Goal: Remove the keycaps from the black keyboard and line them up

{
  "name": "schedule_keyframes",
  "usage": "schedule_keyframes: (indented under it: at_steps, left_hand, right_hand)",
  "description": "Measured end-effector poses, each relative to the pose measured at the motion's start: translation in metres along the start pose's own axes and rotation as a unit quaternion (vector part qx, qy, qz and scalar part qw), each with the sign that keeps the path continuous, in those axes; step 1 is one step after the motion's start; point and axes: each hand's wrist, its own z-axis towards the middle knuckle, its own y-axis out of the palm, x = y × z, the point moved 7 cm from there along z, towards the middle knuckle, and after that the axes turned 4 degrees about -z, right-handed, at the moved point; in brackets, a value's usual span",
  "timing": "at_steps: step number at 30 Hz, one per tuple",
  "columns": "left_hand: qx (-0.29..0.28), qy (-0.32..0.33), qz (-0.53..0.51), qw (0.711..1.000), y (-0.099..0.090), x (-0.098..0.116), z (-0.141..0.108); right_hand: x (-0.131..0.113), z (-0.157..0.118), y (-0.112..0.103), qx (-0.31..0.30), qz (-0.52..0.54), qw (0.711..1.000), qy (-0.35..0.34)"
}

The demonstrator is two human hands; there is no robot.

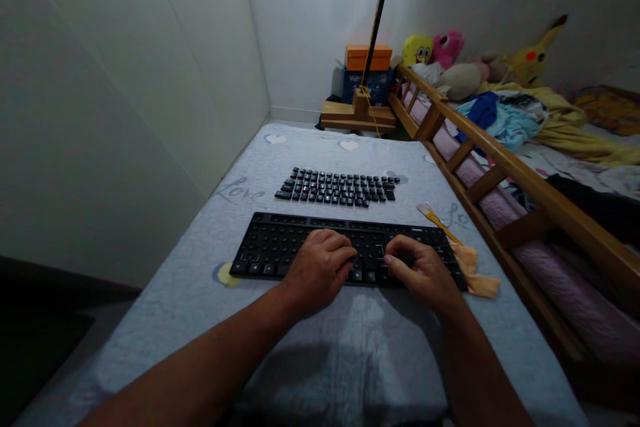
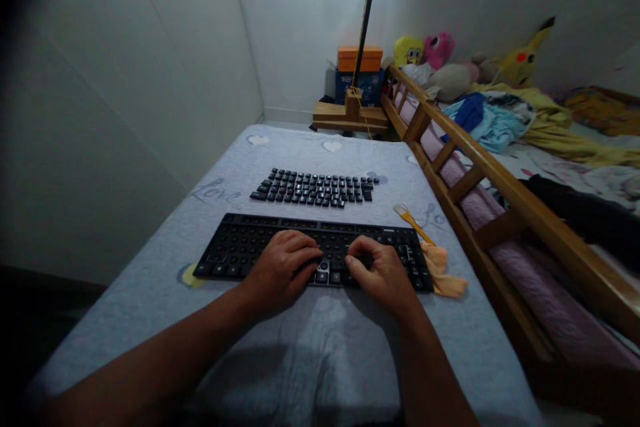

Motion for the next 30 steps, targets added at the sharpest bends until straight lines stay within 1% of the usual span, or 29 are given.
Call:
schedule_keyframes:
  at_steps: [4, 7, 13, 15, 18, 23, 30]
  left_hand:
    - [-0.012, -0.010, -0.001, 1.000, 0.005, 0.001, 0.002]
    - [-0.023, -0.029, 0.000, 0.999, 0.007, 0.001, 0.005]
    - [-0.040, -0.073, 0.003, 0.996, 0.008, 0.001, 0.021]
    - [-0.032, -0.091, 0.001, 0.995, 0.009, -0.001, 0.025]
    - [-0.017, -0.104, 0.019, 0.994, 0.011, -0.004, 0.026]
    - [-0.002, -0.109, 0.072, 0.991, 0.011, -0.010, 0.020]
    - [-0.019, -0.108, 0.099, 0.989, 0.012, -0.012, 0.017]
  right_hand:
    - [-0.005, 0.003, 0.006, -0.011, 0.003, 1.000, -0.014]
    - [-0.008, 0.005, 0.012, -0.025, 0.011, 0.999, -0.024]
    - [-0.013, 0.001, 0.016, -0.043, -0.016, 0.998, -0.053]
    - [-0.015, 0.001, 0.015, -0.045, -0.029, 0.996, -0.071]
    - [-0.018, 0.002, 0.014, -0.037, -0.037, 0.995, -0.088]
    - [-0.019, 0.001, 0.015, -0.025, -0.051, 0.993, -0.100]
    - [-0.013, -0.002, 0.008, 0.020, -0.078, 0.995, -0.054]
